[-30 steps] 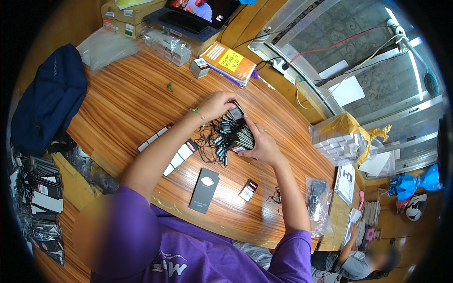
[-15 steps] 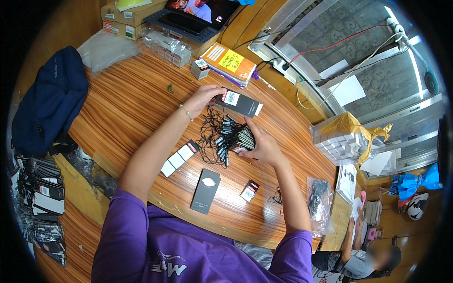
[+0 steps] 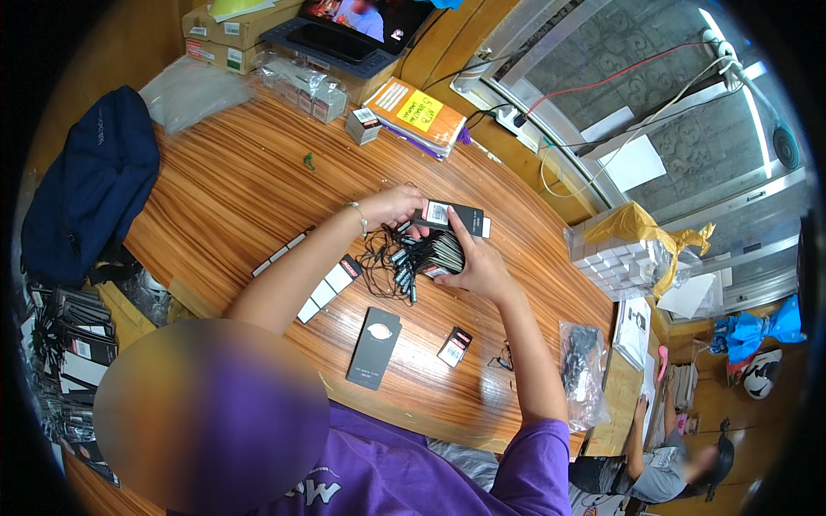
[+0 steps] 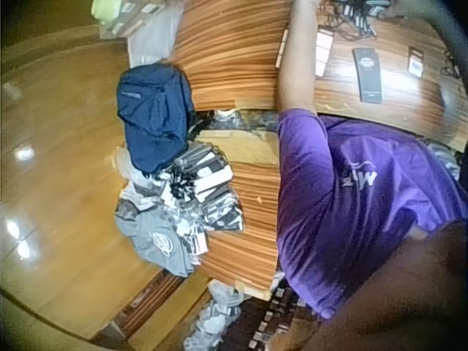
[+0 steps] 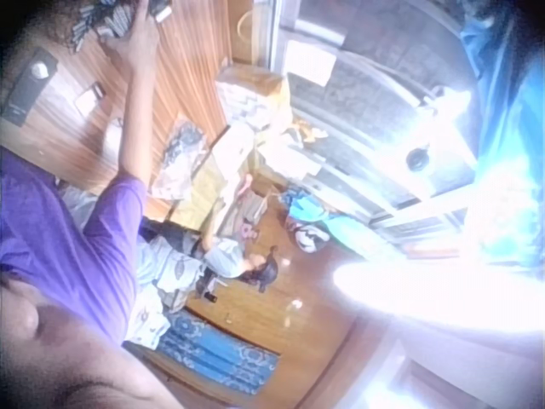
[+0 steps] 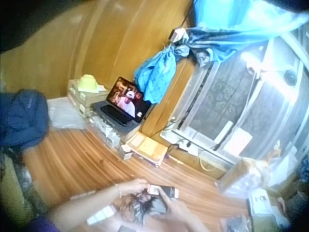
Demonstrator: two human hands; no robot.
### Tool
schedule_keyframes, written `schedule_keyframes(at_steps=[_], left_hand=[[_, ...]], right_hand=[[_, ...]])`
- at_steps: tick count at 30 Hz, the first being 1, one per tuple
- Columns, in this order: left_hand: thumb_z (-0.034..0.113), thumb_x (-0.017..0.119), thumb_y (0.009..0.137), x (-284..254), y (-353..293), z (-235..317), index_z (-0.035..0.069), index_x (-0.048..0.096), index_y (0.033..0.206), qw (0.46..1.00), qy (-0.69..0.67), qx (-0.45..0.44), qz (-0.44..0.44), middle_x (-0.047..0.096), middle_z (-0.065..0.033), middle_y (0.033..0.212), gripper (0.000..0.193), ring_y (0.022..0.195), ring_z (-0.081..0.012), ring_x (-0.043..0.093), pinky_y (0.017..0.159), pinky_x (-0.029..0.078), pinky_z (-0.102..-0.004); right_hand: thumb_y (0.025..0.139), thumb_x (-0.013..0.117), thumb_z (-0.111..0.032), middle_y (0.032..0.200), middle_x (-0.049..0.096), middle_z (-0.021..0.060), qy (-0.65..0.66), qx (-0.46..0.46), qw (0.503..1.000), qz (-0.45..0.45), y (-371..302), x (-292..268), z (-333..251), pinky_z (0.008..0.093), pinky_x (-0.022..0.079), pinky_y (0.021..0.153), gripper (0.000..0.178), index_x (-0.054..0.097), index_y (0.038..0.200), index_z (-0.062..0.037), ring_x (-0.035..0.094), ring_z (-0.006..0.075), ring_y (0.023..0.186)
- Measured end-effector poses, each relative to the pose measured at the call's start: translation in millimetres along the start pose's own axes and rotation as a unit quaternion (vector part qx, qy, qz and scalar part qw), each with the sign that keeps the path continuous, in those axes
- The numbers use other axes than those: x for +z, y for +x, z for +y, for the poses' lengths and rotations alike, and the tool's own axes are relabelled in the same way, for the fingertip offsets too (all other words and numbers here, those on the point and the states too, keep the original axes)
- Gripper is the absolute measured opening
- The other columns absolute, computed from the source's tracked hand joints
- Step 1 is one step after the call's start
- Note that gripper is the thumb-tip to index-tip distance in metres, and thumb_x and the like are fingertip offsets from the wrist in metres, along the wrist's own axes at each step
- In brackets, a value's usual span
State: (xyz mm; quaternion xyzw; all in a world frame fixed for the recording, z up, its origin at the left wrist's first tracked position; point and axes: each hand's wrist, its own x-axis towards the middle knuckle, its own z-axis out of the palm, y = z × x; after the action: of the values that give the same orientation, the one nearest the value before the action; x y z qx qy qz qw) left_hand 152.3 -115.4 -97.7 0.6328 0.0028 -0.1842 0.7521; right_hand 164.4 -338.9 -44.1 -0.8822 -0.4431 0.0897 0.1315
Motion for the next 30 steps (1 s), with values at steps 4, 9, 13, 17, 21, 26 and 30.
schedule_keyframes(at_steps=[4, 9, 13, 17, 21, 26, 30], left_hand=[[0.036, 0.042, 0.094, -6, 2, -1, 0.008, 0.055, 0.092, 0.996, 0.083, 0.013, 0.027, 0.064, -0.0047, 0.070, 0.031, 0.046, -0.0074, 0.051, 0.039, 0.033, -0.0171], [0.030, 0.055, 0.089, -30, 4, -9, 0.004, 0.060, 0.085, 0.977, 0.166, 0.122, 0.056, 0.063, -0.0052, 0.074, 0.027, 0.061, -0.0075, 0.053, 0.057, 0.042, -0.0196], [0.023, 0.062, 0.084, -26, -14, 4, 0.000, 0.065, 0.088, 0.938, 0.300, 0.134, 0.113, 0.066, -0.0076, 0.083, 0.024, 0.079, -0.0139, 0.059, 0.074, 0.046, -0.0263], [0.023, 0.063, 0.083, -34, -9, -5, 0.001, 0.065, 0.087, 0.933, 0.287, 0.153, 0.157, 0.065, -0.0107, 0.089, 0.022, 0.081, -0.0160, 0.060, 0.074, 0.046, -0.0280], [0.024, 0.065, 0.081, -30, -8, -5, 0.002, 0.063, 0.095, 0.918, 0.302, 0.173, 0.190, 0.062, -0.0124, 0.097, 0.026, 0.090, -0.0193, 0.059, 0.077, 0.047, -0.0300], [0.021, 0.074, 0.069, 8, -21, -2, 0.006, 0.055, 0.114, 0.781, 0.496, 0.348, 0.149, 0.057, -0.0104, 0.114, 0.051, 0.106, -0.0251, 0.053, 0.086, 0.045, -0.0328], [0.012, 0.075, 0.068, 3, -14, 3, 0.006, 0.058, 0.110, 0.876, 0.381, 0.287, 0.074, 0.060, -0.0094, 0.110, 0.046, 0.099, -0.0219, 0.057, 0.086, 0.046, -0.0308]], right_hand=[[0.054, 0.081, -0.025, 0.106, 0.057, 0.0244, 0.018, -0.003, 1.000, 0.009, 2, 0, -1, 0.0422, 0.046, 0.081, 0.113, 0.013, 0.143, -0.0150, 0.055, 0.0393, 0.099], [0.053, 0.081, -0.026, 0.104, 0.058, 0.0243, 0.018, 0.013, 1.000, 0.015, 4, 0, -4, 0.0421, 0.046, 0.081, 0.112, 0.014, 0.142, -0.0114, 0.056, 0.0391, 0.097], [0.053, 0.081, -0.028, 0.103, 0.058, 0.0237, 0.014, 0.026, 0.999, 0.017, 1, 2, 0, 0.0421, 0.046, 0.081, 0.112, 0.014, 0.142, -0.0095, 0.057, 0.0390, 0.095], [0.054, 0.081, -0.028, 0.102, 0.059, 0.0233, 0.007, 0.024, 1.000, 0.014, 3, 1, -2, 0.0419, 0.047, 0.080, 0.111, 0.015, 0.141, -0.0087, 0.057, 0.0385, 0.095], [0.054, 0.081, -0.028, 0.101, 0.060, 0.0231, 0.006, 0.024, 1.000, 0.005, 4, -1, -3, 0.0416, 0.047, 0.080, 0.110, 0.016, 0.141, -0.0083, 0.057, 0.0383, 0.094], [0.054, 0.081, -0.030, 0.101, 0.060, 0.0233, 0.014, 0.010, 1.000, 0.019, 3, 3, 1, 0.0418, 0.047, 0.079, 0.110, 0.016, 0.141, -0.0080, 0.058, 0.0383, 0.094], [0.055, 0.081, -0.030, 0.102, 0.060, 0.0235, 0.001, 0.024, 1.000, 0.009, 2, 1, 0, 0.0417, 0.047, 0.080, 0.110, 0.016, 0.141, -0.0078, 0.058, 0.0382, 0.094]])
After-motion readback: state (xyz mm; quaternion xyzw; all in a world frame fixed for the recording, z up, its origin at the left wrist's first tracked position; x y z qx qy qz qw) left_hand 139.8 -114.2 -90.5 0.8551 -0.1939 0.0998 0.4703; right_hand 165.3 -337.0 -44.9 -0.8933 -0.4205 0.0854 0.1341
